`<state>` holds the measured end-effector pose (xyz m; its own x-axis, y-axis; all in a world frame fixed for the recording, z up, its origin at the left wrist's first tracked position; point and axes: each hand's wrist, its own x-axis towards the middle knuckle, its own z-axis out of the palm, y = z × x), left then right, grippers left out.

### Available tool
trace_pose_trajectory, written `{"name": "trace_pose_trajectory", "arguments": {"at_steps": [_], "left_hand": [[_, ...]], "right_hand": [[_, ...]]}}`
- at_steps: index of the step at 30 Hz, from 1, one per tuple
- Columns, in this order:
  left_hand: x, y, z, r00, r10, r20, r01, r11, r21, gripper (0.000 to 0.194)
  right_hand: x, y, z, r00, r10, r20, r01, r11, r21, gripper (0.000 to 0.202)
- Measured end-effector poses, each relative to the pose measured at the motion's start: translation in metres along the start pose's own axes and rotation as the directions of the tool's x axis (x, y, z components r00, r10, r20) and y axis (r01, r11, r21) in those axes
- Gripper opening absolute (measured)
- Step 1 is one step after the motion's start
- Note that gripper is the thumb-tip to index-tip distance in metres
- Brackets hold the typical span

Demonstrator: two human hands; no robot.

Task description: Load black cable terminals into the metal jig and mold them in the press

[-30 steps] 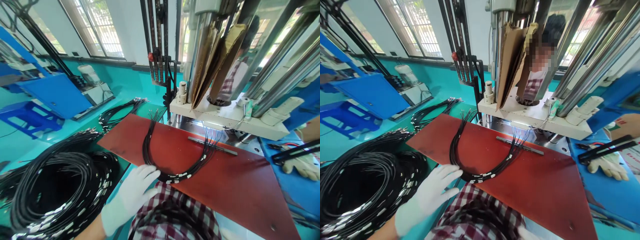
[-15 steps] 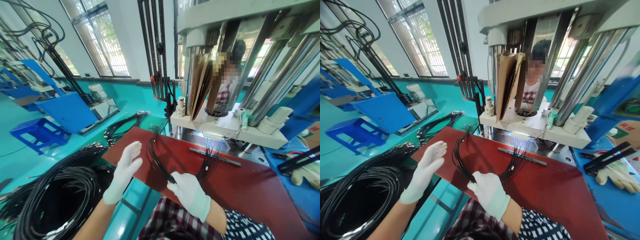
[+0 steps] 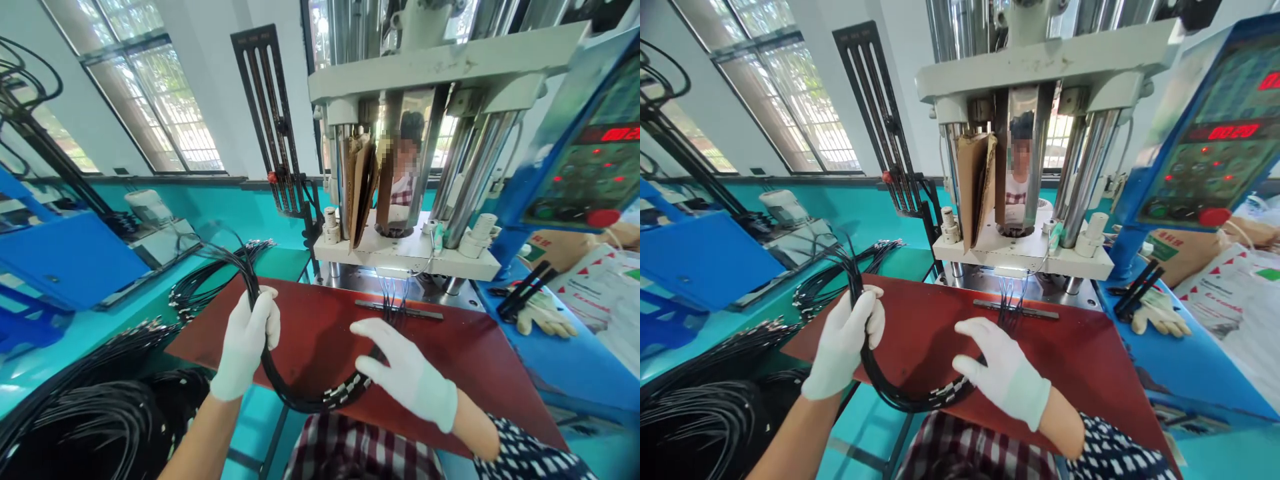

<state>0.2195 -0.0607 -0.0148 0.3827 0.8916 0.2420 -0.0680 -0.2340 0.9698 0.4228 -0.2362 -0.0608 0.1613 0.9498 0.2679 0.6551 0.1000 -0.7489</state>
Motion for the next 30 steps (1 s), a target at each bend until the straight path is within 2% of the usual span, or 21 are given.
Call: {"name": "trace_pose_trajectory", "arguments": {"at_steps": [1, 3, 5, 7, 8, 10, 12, 14, 15, 16, 17, 18, 19, 21, 22, 23, 24, 26, 27, 28, 30], "left_hand": [[-0.011, 0.013, 0.007, 0.998, 0.067, 0.007, -0.067, 0.976, 0.207, 0.023], [-0.033, 0.03, 0.029, 0.989, 0.14, 0.051, -0.147, 0.862, 0.484, 0.021], [-0.055, 0.033, 0.059, 0.966, 0.171, 0.195, -0.259, 0.675, 0.691, 0.016], [-0.081, 0.027, 0.091, 0.888, 0.095, 0.45, -0.445, 0.423, 0.789, 0.016], [-0.095, 0.022, 0.105, 0.832, 0.015, 0.555, -0.525, 0.344, 0.778, 0.019], [-0.122, 0.009, 0.13, 0.712, -0.169, 0.681, -0.608, 0.336, 0.719, 0.026], [-0.144, -0.005, 0.148, 0.573, -0.336, 0.748, -0.616, 0.425, 0.663, 0.038], [-0.159, -0.02, 0.162, 0.41, -0.399, 0.82, -0.628, 0.529, 0.571, 0.052], [-0.165, -0.027, 0.169, 0.346, -0.396, 0.85, -0.643, 0.56, 0.523, 0.057], [-0.169, -0.034, 0.175, 0.304, -0.393, 0.868, -0.655, 0.575, 0.49, 0.06], [-0.171, -0.039, 0.181, 0.292, -0.398, 0.87, -0.661, 0.574, 0.484, 0.062], [-0.172, -0.041, 0.185, 0.286, -0.413, 0.865, -0.657, 0.573, 0.49, 0.063], [-0.171, -0.042, 0.187, 0.273, -0.433, 0.859, -0.644, 0.581, 0.498, 0.065], [-0.159, -0.037, 0.185, 0.225, -0.437, 0.871, -0.581, 0.657, 0.48, 0.069], [-0.146, -0.033, 0.181, 0.22, -0.406, 0.887, -0.528, 0.715, 0.459, 0.069], [-0.13, -0.029, 0.176, 0.252, -0.361, 0.898, -0.458, 0.772, 0.439, 0.065], [-0.109, -0.026, 0.172, 0.334, -0.3, 0.894, -0.367, 0.832, 0.417, 0.055], [-0.06, -0.026, 0.169, 0.559, -0.157, 0.814, -0.161, 0.943, 0.292, 0.047], [-0.036, -0.029, 0.17, 0.634, -0.118, 0.764, -0.017, 0.986, 0.167, 0.052], [-0.013, -0.034, 0.172, 0.67, -0.115, 0.733, 0.135, 0.99, 0.032, 0.059], [0.021, -0.047, 0.179, 0.629, -0.128, 0.767, 0.364, 0.92, -0.145, 0.068]], "right_hand": [[0.002, -0.009, -0.011, 1.0, 0.021, -0.014, -0.019, 0.995, 0.097, 0.049], [0.006, -0.03, -0.031, 0.997, 0.007, -0.073, 0.016, 0.949, 0.316, 0.063], [0.005, -0.052, -0.045, 0.98, 0.005, -0.198, 0.099, 0.851, 0.516, 0.084], [-0.006, -0.064, -0.053, 0.927, 0.128, -0.352, 0.152, 0.731, 0.665, 0.091], [-0.016, -0.065, -0.055, 0.882, 0.238, -0.407, 0.151, 0.675, 0.722, 0.087], [-0.04, -0.054, -0.058, 0.748, 0.486, -0.451, 0.117, 0.573, 0.811, 0.07], [-0.065, -0.029, -0.064, 0.616, 0.658, -0.434, 0.085, 0.492, 0.867, 0.056], [-0.082, -0.001, -0.075, 0.465, 0.759, -0.456, 0.118, 0.458, 0.881, 0.045], [-0.087, 0.012, -0.082, 0.387, 0.791, -0.474, 0.144, 0.456, 0.878, 0.041], [-0.09, 0.023, -0.09, 0.324, 0.81, -0.489, 0.17, 0.458, 0.872, 0.037], [-0.092, 0.032, -0.099, 0.298, 0.82, -0.489, 0.187, 0.453, 0.872, 0.032], [-0.092, 0.04, -0.106, 0.321, 0.816, -0.481, 0.197, 0.439, 0.877, 0.027], [-0.091, 0.046, -0.113, 0.393, 0.794, -0.463, 0.196, 0.42, 0.886, 0.023], [-0.091, 0.056, -0.121, 0.633, 0.677, -0.375, 0.117, 0.395, 0.911, 0.024], [-0.091, 0.059, -0.122, 0.756, 0.59, -0.283, 0.03, 0.401, 0.916, 0.028], [-0.091, 0.062, -0.121, 0.844, 0.509, -0.168, -0.07, 0.416, 0.907, 0.033], [-0.09, 0.064, -0.118, 0.89, 0.453, -0.049, -0.17, 0.43, 0.887, 0.038], [-0.084, 0.067, -0.105, 0.903, 0.397, 0.164, -0.34, 0.428, 0.837, 0.042], [-0.08, 0.068, -0.097, 0.891, 0.381, 0.247, -0.405, 0.422, 0.811, 0.041], [-0.074, 0.068, -0.087, 0.874, 0.366, 0.319, -0.461, 0.421, 0.781, 0.04], [-0.06, 0.067, -0.068, 0.808, 0.329, 0.488, -0.589, 0.426, 0.687, 0.042]]}}
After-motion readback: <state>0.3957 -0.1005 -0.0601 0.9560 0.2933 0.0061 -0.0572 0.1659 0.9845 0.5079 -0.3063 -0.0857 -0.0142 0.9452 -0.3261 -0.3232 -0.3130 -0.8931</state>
